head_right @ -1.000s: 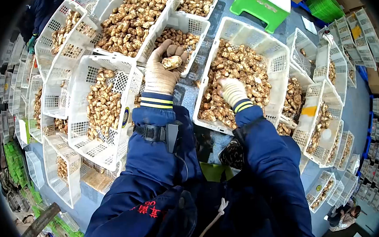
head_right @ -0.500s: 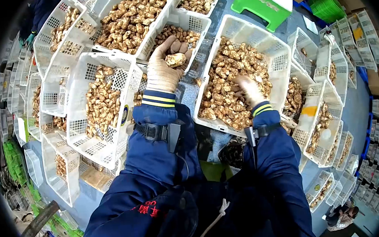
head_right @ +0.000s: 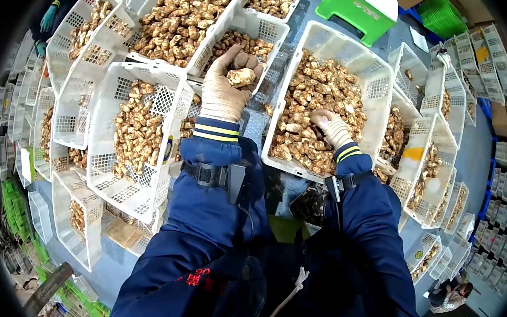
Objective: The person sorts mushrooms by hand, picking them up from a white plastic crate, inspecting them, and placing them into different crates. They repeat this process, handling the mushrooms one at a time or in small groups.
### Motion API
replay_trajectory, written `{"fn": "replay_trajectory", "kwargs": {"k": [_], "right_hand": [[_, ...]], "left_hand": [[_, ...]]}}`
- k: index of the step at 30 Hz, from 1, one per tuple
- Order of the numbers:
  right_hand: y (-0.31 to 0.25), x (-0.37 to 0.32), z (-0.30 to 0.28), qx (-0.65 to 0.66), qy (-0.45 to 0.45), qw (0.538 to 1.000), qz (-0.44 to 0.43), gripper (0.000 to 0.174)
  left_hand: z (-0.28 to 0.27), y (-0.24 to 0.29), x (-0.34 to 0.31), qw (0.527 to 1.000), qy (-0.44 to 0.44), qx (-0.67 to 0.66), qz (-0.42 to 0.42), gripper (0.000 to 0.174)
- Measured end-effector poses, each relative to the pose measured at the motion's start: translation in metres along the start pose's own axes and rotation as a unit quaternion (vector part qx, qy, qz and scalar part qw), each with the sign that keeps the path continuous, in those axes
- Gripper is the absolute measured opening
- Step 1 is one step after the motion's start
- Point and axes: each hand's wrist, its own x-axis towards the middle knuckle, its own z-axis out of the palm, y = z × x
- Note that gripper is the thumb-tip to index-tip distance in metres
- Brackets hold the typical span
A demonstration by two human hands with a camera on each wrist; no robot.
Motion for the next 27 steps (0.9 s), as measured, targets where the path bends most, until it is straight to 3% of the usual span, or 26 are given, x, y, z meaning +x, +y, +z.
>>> {"fn": "replay_trajectory", "kwargs": {"k": [1,3,5,7,9,11,15,16,17,20,23,27], "right_hand": [[0.000,-0.003,-0.002,-0.003,0.005,1.000,0.012,0.034],[0.001,-0.002,-0.002,-0.182,0.004,0.983,0.024,0.039],[-0.021,0.003,0.017,-0.232,-0.036,0.969,0.076,0.042],[-0.045,0.004,0.038,-0.396,-0.046,0.916,0.040,0.046],[-0.039,0.018,0.054,-0.430,-0.118,0.894,0.052,0.047],[-0.058,0.010,0.064,-0.509,-0.100,0.855,-0.001,0.042],[-0.061,0.007,0.049,-0.418,-0.111,0.901,0.036,0.041],[-0.031,0.010,0.042,-0.348,-0.104,0.932,0.016,0.042],[-0.031,0.005,0.039,-0.347,-0.083,0.933,0.047,0.040],[-0.018,-0.014,0.030,-0.319,-0.002,0.941,-0.115,0.037],[-0.023,-0.027,0.025,-0.114,0.000,0.993,-0.030,0.039],[-0.034,-0.033,0.025,0.191,0.010,0.981,-0.039,0.043]], "left_hand": [[0.003,-0.001,-0.001,1.000,0.007,0.005,0.004,0.017],[0.001,-0.004,0.003,1.000,-0.015,-0.001,-0.002,0.016],[0.001,-0.003,0.002,1.000,-0.019,-0.004,-0.006,0.016],[0.002,-0.003,-0.001,1.000,-0.007,-0.005,-0.010,0.016],[0.003,-0.003,-0.001,1.000,0.008,0.012,0.004,0.016],[0.001,-0.006,0.002,0.999,0.005,0.028,0.015,0.018],[0.003,-0.004,0.000,1.000,0.009,0.016,0.008,0.015],[0.002,-0.003,0.002,1.000,0.006,0.012,0.004,0.015],[0.001,-0.003,0.002,1.000,0.003,0.008,0.000,0.015],[-0.002,-0.003,0.002,1.000,-0.022,0.006,-0.002,0.015],[-0.001,-0.002,0.002,1.000,-0.013,0.013,0.003,0.016],[0.000,-0.003,0.001,1.000,-0.002,0.016,0.004,0.016]]}}
